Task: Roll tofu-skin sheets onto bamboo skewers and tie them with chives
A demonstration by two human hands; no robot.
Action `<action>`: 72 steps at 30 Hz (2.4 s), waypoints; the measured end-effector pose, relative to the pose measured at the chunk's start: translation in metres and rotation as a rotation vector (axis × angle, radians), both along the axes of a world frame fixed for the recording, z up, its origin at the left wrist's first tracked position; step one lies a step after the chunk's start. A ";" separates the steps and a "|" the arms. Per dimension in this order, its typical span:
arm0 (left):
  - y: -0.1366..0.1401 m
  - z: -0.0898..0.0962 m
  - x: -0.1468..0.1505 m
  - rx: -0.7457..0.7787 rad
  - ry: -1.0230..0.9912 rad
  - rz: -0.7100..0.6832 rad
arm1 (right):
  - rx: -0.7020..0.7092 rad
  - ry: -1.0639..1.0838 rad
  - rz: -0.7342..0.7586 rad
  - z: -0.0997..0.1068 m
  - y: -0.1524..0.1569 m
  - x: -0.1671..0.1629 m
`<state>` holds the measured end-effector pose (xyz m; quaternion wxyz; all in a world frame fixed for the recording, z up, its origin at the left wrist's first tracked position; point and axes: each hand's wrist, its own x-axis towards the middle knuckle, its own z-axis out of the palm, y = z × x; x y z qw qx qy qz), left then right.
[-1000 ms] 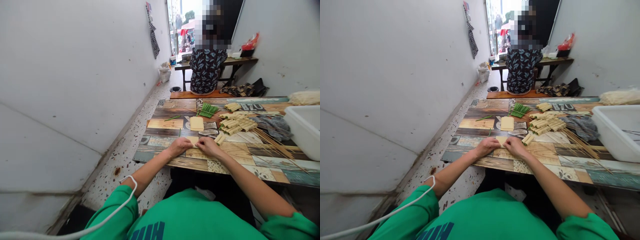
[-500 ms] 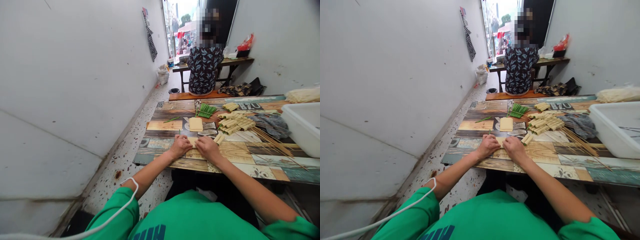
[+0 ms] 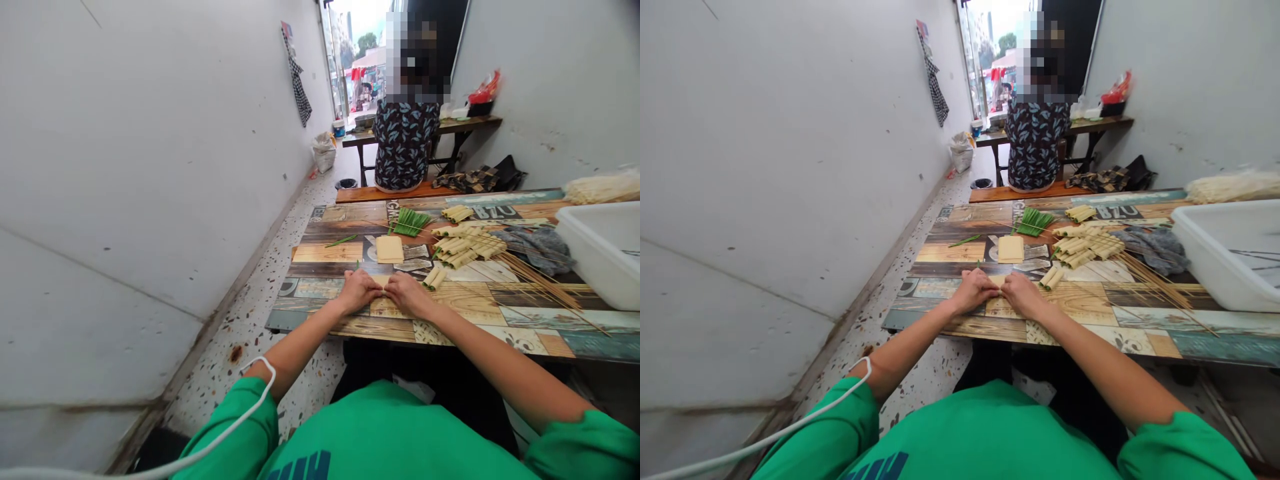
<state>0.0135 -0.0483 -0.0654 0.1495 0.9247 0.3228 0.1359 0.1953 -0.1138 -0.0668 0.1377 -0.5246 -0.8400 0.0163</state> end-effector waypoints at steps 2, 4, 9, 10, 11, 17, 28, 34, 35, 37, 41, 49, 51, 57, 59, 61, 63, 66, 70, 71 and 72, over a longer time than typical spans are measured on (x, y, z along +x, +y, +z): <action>-0.004 0.006 0.001 0.015 0.034 -0.011 | -0.053 0.032 -0.022 0.004 0.004 0.001; -0.010 0.010 0.001 0.062 0.069 -0.020 | -0.087 0.035 -0.034 0.007 0.009 0.002; -0.013 0.016 0.004 0.028 0.120 0.030 | -0.175 0.027 0.025 0.013 0.017 0.006; -0.011 0.017 0.005 -0.003 0.121 0.034 | -0.183 0.029 0.035 0.015 0.017 0.007; -0.009 0.017 0.006 -0.028 0.117 0.036 | -0.189 0.031 0.044 0.017 0.018 0.008; -0.011 0.008 0.005 0.107 0.054 0.040 | -0.217 0.057 0.075 0.018 0.025 0.014; -0.019 -0.003 -0.001 0.269 0.062 -0.014 | -0.189 -0.034 0.061 0.020 0.026 0.010; -0.013 0.004 0.002 0.212 0.079 0.037 | 0.284 -0.138 0.066 -0.006 -0.003 0.005; -0.013 0.004 0.002 0.193 0.086 0.037 | 0.309 -0.143 0.064 -0.009 -0.005 0.005; -0.014 0.003 0.002 0.178 0.092 0.048 | 0.301 -0.145 0.054 -0.012 -0.003 0.007; -0.022 -0.003 0.001 0.301 0.029 0.086 | 0.126 -0.111 0.082 -0.004 0.014 0.012; -0.001 -0.001 0.007 0.199 0.037 0.100 | 0.207 -0.105 -0.026 -0.003 0.005 0.004; 0.005 0.001 0.009 0.146 0.051 0.105 | 0.261 -0.145 -0.022 -0.007 -0.001 0.001; -0.001 -0.007 0.013 0.315 0.017 0.105 | 0.128 -0.177 -0.038 -0.002 0.017 -0.003; -0.001 -0.012 0.013 0.364 0.008 0.100 | 0.063 -0.156 -0.040 0.004 0.024 -0.004; 0.003 -0.014 0.013 0.373 0.022 0.075 | 0.057 -0.114 -0.061 0.010 0.023 -0.002; 0.010 -0.016 0.013 0.359 0.043 0.040 | 0.105 -0.052 -0.111 0.014 0.011 0.008; 0.019 -0.018 0.011 0.345 0.047 0.015 | 0.181 0.016 -0.306 0.012 -0.022 0.042; 0.025 -0.023 0.012 0.338 0.012 -0.011 | 0.145 -0.117 -0.611 -0.005 -0.066 0.095; 0.026 -0.024 0.013 0.330 0.006 -0.014 | 0.138 -0.144 -0.644 -0.010 -0.073 0.105; 0.027 -0.025 0.014 0.322 0.004 -0.014 | 0.136 -0.156 -0.658 -0.014 -0.078 0.112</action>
